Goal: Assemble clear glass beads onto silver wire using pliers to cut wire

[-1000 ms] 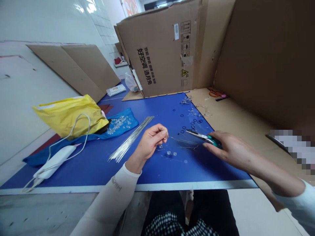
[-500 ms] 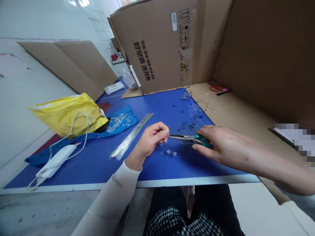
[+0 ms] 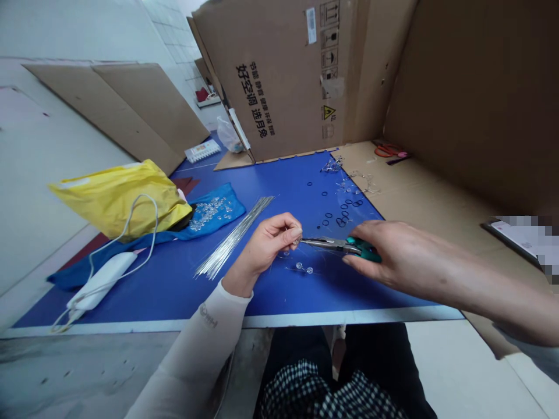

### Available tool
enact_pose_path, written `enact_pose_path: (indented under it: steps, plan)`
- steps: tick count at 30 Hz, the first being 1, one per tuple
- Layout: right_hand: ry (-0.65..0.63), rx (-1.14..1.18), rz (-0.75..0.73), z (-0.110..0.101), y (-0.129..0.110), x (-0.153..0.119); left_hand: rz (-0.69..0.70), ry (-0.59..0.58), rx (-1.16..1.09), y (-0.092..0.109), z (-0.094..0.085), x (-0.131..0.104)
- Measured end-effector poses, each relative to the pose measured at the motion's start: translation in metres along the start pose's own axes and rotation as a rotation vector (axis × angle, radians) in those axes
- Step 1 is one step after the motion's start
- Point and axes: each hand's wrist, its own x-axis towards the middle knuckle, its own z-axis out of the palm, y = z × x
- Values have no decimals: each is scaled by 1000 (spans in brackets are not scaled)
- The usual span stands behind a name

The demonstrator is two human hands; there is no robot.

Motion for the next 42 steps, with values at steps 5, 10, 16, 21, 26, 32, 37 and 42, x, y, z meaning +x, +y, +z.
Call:
enact_pose_path:
  steps: [5,10,16,21,26,32,37,42]
  plan:
    - [-89,23,66,5,-1,-1,-12,10,15,0,1,0]
    - [-60,106,57,15,2,-3,-35,9,-3,-2,0,-1]
    - [-52,166,41,18,-3,-5,-16,13,-36,-4,0,-2]
    - [-18,178,29,21,-4,-5,-7,18,-47,-6,1,-2]
    - [6,167,7,25,-2,-4,7,33,-73,-7,1,-3]
    - [28,151,-8,25,-6,-4,47,63,-119,-6,2,-4]
    - [31,147,-13,23,-9,-4,63,89,-133,-5,3,-5]
    - [17,133,12,17,-8,-6,69,100,-102,-2,1,-5]
